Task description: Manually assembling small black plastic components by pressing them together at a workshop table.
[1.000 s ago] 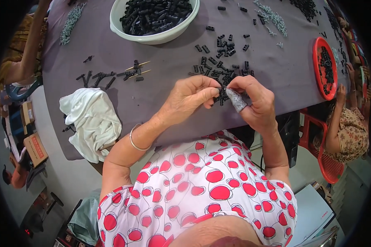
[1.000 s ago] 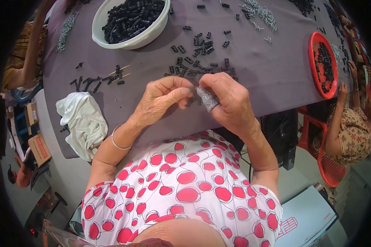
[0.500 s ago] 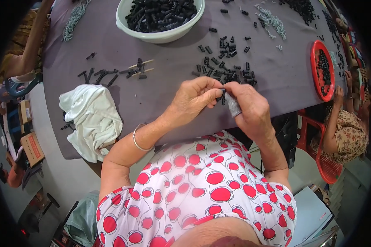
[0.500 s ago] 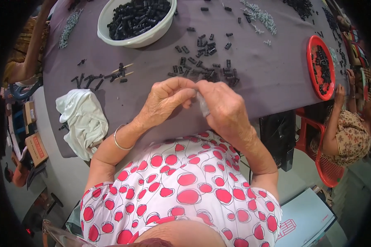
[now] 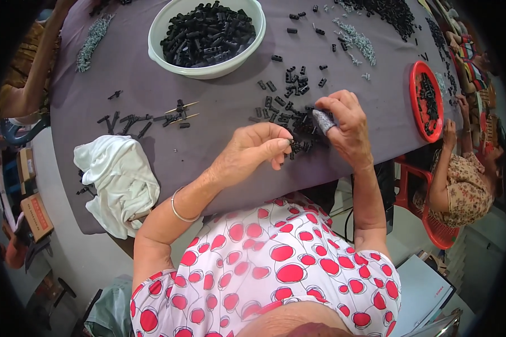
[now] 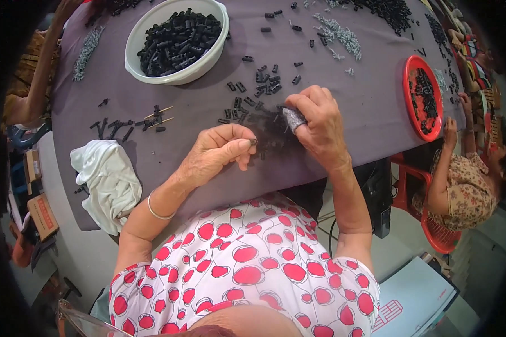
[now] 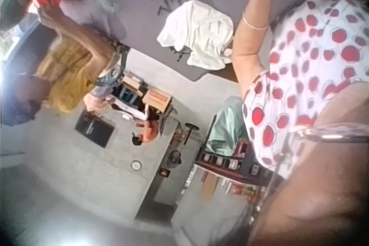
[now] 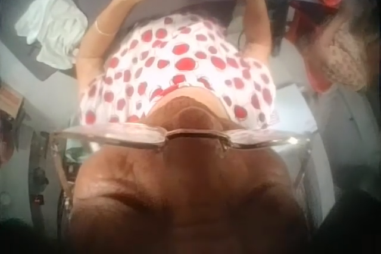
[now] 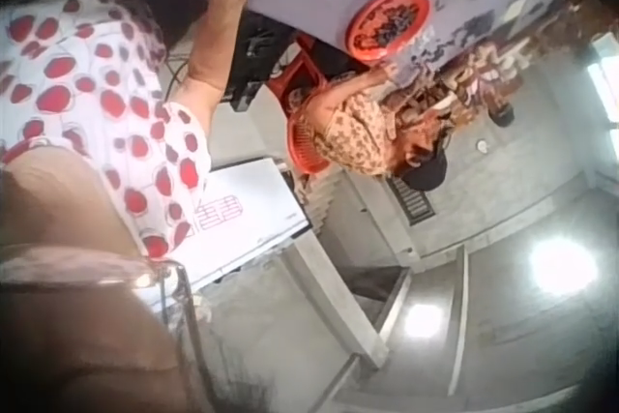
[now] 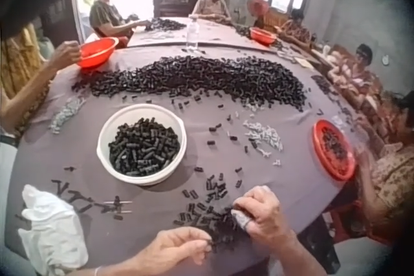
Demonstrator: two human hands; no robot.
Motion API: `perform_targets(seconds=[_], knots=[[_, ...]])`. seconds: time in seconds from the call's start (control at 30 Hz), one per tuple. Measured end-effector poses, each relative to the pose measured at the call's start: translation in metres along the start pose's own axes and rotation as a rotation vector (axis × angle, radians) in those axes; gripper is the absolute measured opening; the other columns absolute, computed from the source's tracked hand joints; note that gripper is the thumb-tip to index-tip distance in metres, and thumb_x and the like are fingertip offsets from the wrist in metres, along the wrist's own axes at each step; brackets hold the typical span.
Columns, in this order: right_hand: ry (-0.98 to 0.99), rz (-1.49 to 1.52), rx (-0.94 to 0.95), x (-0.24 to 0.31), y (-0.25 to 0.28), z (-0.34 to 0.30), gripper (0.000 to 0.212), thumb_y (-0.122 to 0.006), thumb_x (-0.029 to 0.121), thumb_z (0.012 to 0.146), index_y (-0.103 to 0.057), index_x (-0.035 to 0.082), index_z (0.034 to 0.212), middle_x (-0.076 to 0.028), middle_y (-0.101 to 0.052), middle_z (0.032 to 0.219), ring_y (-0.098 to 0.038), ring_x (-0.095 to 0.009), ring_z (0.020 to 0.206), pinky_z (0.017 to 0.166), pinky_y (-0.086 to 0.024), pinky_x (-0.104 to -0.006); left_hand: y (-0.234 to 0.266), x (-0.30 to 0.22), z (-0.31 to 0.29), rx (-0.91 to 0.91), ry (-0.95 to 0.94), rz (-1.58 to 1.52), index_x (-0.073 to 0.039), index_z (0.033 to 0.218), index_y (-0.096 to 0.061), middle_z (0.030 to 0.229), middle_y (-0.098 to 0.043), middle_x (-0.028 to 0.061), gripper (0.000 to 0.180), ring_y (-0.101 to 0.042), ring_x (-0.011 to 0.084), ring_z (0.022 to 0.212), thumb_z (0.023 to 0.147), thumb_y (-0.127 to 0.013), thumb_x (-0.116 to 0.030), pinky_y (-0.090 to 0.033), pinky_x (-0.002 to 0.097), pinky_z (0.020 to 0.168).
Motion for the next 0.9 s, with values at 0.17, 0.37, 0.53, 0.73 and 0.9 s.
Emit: perform_targets(seconds=[0.17, 0.37, 0.53, 0.73, 0.9], knots=[[-0.015, -0.055, 0.119, -0.005, -0.018, 0.008, 0.023, -0.062, 0.003, 0.066, -0.063, 0.009, 0.088, -0.004, -0.055, 0.086, -0.052, -0.025, 0.085, 0.075, -0.04, -0.0359, -0.001, 0.0, 0.0, 0.003, 0.013, 0.012, 0.003, 0.104, -0.058, 0.087, -0.061, 0.0043, 0.024, -0.057, 0.0082, 0.073, 0.093, -0.058, -0.018, -0.05, 0.0238, 0.066], [0.137, -0.165, 0.033, 0.015, -0.01, 0.006, 0.022, -0.064, 0.001, 0.065, -0.062, 0.007, 0.087, -0.005, -0.059, 0.085, -0.055, -0.025, 0.082, 0.073, -0.041, -0.0358, -0.001, -0.001, -0.003, 0.002, 0.034, 0.025, 0.003, 0.104, -0.058, 0.086, -0.061, 0.004, 0.024, -0.057, 0.0081, 0.073, 0.093, -0.058, -0.018, -0.05, 0.0237, 0.067], [-0.072, 0.356, 0.043, 0.013, -0.003, -0.007, 0.025, -0.063, -0.005, 0.068, -0.062, 0.002, 0.093, -0.008, -0.062, 0.083, -0.059, -0.02, 0.075, 0.07, -0.045, -0.0296, 0.003, 0.003, -0.003, -0.03, 0.01, -0.005, 0.001, 0.104, -0.061, 0.087, -0.064, 0.0052, 0.024, -0.059, 0.0097, 0.07, 0.092, -0.06, -0.02, -0.046, 0.0208, 0.065], [-0.241, 0.736, 0.098, 0.008, -0.018, -0.029, 0.025, -0.065, -0.007, 0.071, -0.062, 0.0, 0.094, -0.005, -0.061, 0.084, -0.058, -0.013, 0.076, 0.07, -0.045, -0.0241, 0.0, -0.001, -0.001, -0.059, 0.012, 0.026, 0.004, 0.105, -0.058, 0.086, -0.06, 0.0041, 0.025, -0.056, 0.0078, 0.073, 0.094, -0.057, -0.018, -0.049, 0.0232, 0.067], [-0.234, 0.663, -0.037, 0.016, -0.01, -0.036, 0.025, -0.062, -0.01, 0.069, -0.063, -0.001, 0.093, -0.007, -0.063, 0.084, -0.06, -0.015, 0.076, 0.069, -0.047, -0.025, 0.003, 0.001, -0.002, -0.095, -0.046, 0.004, 0.004, 0.105, -0.058, 0.086, -0.06, 0.0031, 0.026, -0.056, 0.0068, 0.071, 0.094, -0.058, -0.019, -0.048, 0.0207, 0.066]])
Point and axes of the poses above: each hand's wrist, its own z-axis towards the middle knuckle, its own y-axis out of the back of the hand, x = y × z, the point moved 10 cm from there along z, towards the middle knuckle
